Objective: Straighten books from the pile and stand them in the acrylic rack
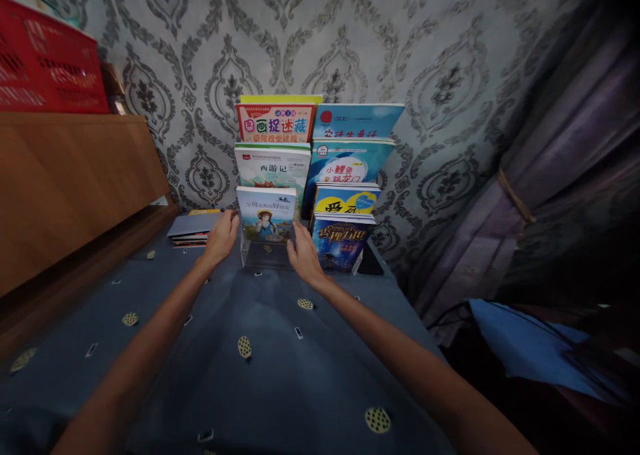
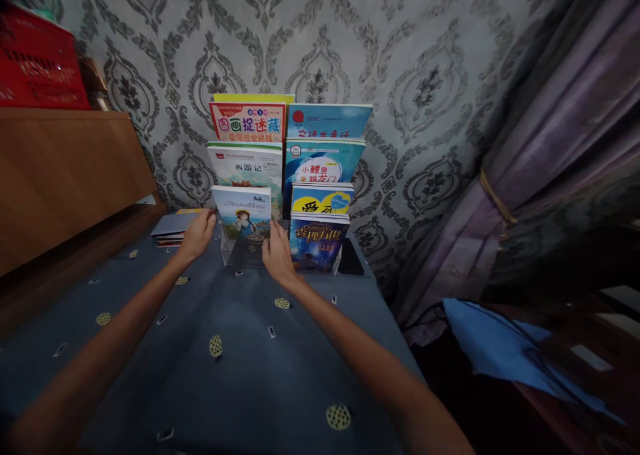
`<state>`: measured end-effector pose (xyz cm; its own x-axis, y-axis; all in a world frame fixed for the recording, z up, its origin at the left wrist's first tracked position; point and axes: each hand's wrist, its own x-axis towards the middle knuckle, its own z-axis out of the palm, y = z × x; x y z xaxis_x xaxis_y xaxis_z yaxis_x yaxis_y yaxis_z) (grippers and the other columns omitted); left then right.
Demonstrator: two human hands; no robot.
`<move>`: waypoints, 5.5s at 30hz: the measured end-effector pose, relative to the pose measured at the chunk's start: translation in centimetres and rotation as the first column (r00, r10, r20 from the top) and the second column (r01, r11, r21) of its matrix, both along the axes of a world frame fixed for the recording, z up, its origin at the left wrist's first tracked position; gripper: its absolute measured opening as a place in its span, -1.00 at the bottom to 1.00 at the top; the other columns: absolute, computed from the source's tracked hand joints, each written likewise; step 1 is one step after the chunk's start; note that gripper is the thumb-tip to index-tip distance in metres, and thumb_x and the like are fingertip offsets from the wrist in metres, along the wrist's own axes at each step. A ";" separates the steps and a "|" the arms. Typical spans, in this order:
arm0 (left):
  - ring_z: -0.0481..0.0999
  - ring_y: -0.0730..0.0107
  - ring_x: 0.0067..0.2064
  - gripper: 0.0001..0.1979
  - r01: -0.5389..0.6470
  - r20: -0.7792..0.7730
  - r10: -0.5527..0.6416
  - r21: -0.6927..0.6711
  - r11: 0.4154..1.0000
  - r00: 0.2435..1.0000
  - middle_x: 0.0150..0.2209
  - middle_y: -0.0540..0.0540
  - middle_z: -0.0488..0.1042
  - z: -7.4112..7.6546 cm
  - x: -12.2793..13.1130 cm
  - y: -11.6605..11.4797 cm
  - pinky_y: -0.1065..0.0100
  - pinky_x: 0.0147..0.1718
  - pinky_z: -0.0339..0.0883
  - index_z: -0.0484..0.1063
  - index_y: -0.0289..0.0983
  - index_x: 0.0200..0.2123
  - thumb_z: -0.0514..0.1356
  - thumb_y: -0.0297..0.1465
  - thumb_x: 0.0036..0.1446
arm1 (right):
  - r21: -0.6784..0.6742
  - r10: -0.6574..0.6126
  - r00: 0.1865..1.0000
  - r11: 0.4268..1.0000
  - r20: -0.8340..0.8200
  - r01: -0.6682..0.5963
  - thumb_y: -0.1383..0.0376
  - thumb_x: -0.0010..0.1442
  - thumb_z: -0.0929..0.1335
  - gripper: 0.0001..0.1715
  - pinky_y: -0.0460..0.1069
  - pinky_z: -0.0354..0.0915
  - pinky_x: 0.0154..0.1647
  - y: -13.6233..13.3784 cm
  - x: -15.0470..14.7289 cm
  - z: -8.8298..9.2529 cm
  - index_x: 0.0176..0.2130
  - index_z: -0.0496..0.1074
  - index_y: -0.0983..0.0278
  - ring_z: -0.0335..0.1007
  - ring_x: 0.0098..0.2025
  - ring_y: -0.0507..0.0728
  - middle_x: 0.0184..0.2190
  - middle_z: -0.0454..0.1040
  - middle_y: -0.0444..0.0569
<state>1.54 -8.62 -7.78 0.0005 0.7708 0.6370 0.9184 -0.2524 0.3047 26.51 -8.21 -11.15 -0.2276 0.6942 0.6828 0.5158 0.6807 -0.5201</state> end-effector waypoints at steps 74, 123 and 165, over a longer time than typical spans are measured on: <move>0.56 0.00 -0.03 -0.68 -0.280 -0.661 -0.082 -0.422 0.862 0.746 -0.12 -0.35 0.59 -5.7 -8.7 -5.5 0.04 0.11 0.22 0.51 -0.29 -0.12 -0.03 -0.48 0.26 | -0.156 0.412 0.888 0.909 0.205 -0.386 0.50 0.29 0.25 -0.64 0.15 0.43 0.05 -8.0 0.6 -8.5 -0.06 0.54 0.28 0.45 0.03 0.20 -0.04 0.59 0.11; 0.16 0.02 0.41 -0.51 -0.118 -0.402 -0.085 -0.455 0.882 0.912 0.38 -0.12 0.23 -10.5 -0.5 -11.1 -0.20 0.28 0.08 0.25 -0.04 0.33 -0.04 -0.16 0.40 | -0.035 0.296 0.932 0.955 0.208 -0.295 0.37 0.36 0.28 -0.67 0.17 0.31 0.24 -9.7 0.7 -7.7 0.06 0.50 0.24 0.39 0.19 0.19 0.11 0.52 0.12; 0.31 0.04 0.33 -0.53 0.101 -0.297 -0.239 -0.414 0.905 0.924 0.29 -0.28 0.35 -8.9 5.3 -13.3 -0.17 0.28 0.14 0.36 -0.30 0.24 -0.10 -0.35 0.38 | -0.531 0.236 0.914 0.754 -0.330 -0.386 0.18 0.40 0.25 -0.63 0.20 0.33 0.21 -9.6 3.9 -7.4 0.06 0.51 0.22 0.49 0.11 0.21 0.05 0.58 0.03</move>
